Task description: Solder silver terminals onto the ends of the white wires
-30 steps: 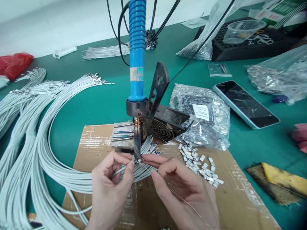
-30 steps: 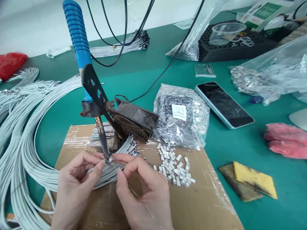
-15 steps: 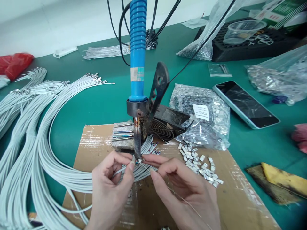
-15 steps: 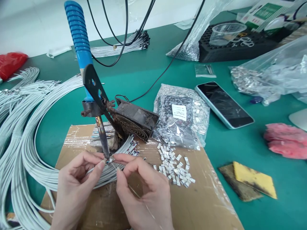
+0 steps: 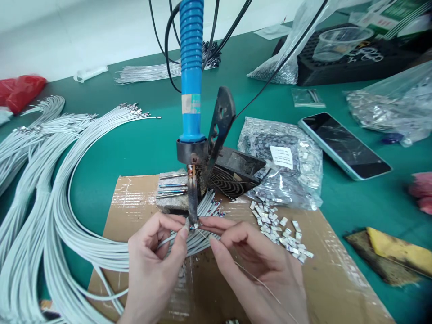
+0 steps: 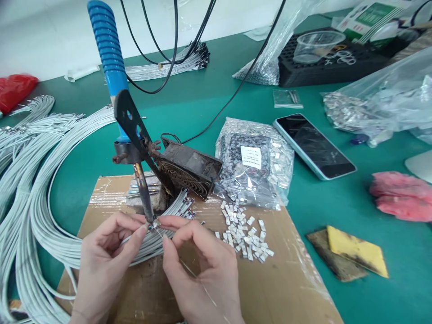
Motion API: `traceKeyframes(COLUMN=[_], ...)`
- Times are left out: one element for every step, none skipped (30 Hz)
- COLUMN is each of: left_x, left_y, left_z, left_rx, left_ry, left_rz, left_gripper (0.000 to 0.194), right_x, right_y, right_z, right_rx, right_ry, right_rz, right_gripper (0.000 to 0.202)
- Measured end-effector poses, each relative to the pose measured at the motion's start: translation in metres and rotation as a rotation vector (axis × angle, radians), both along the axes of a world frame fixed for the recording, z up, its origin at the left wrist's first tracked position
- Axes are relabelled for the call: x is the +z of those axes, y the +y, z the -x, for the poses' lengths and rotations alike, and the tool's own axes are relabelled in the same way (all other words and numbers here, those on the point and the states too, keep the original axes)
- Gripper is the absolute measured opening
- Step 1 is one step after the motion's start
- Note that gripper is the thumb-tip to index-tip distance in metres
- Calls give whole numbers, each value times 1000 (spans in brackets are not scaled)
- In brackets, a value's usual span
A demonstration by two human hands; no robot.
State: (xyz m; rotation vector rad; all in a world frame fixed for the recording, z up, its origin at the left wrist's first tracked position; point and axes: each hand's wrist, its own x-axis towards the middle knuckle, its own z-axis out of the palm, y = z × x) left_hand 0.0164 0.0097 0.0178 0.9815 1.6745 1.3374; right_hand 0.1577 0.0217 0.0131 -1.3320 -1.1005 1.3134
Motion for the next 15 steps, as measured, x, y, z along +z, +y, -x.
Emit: traceKeyframes(left_x=[-1,-2,-3,-4,-5,-5,-5,-5,-5,-5,-5,-5,-5,-5,-4], left_y=[0,0,-1,-1,-1,0,0,0,0,0,0,0,-1,-1,-1], left_z=[3,5,8,9,10,10,10,9,9,8,8,8,8,8,8], left_rx=[-37,-68,-89,-97,-96,-99,-97,-95,-94,-94,-94,-95,-98,-100,-97], left_ry=[16,29,37,42,43,43,43,43,42,41,39,37,35,34,36], left_rz=[4,10,14,16,18,20,19,17,16,14,13,14,15,16,16], left_gripper=[16,16,16,16,16,16,16,16,16,16,17,16,16,16,16], right_x=[0,0,-1,-1,-1,-1,-2,-2,-2,-2,-2,-2,-1,-1,0], right_y=[0,0,0,0,0,0,0,0,1,1,1,1,1,1,1], right_z=[0,0,0,0,0,-1,-1,-1,-1,-2,-2,-2,-1,-1,-1], right_rx=[-1,0,2,3,3,1,1,1,1,1,0,-3,-7,-13,-18], right_ry=[0,1,2,2,2,1,0,-2,-4,-7,-9,-11,-12,-10,-8], right_rz=[5,9,12,13,10,5,-1,-5,-8,-11,-12,-14,-16,-17,-17], right_gripper=[26,26,26,26,26,26,26,25,24,24,24,23,23,23,23])
